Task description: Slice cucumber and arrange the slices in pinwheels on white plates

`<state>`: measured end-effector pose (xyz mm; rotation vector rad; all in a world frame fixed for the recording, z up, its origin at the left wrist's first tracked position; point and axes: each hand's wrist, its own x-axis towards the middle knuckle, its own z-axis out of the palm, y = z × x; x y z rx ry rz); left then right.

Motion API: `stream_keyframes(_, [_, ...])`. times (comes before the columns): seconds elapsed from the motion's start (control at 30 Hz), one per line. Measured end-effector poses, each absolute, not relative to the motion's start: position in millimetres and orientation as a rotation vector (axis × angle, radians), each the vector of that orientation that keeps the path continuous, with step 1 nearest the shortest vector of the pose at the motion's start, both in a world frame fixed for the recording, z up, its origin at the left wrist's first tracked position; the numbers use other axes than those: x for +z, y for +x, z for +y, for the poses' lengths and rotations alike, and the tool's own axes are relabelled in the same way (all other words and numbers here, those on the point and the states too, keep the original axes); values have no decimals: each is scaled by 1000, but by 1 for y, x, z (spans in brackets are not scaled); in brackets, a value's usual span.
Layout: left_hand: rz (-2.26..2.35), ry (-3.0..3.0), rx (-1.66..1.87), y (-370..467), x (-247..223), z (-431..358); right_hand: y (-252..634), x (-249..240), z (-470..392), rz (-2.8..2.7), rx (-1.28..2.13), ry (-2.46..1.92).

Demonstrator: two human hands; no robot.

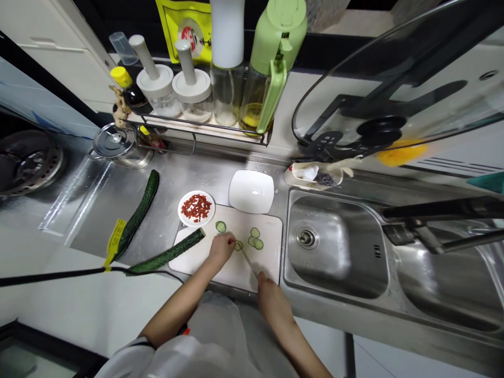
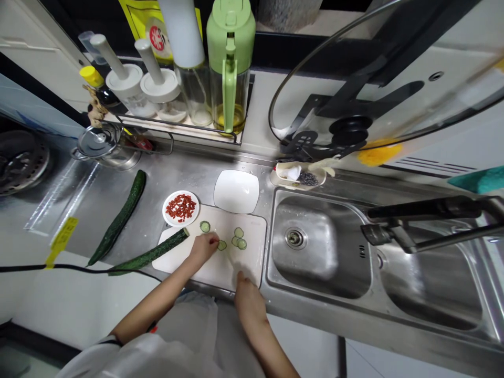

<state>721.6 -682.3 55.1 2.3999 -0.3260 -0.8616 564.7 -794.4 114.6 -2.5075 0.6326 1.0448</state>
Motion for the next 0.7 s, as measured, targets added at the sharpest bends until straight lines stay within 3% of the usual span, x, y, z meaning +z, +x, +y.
stream_keyframes(0.7, [-332, 2422, -841, 723, 52, -682, 580, 126, -792, 608, 1128, -2541])
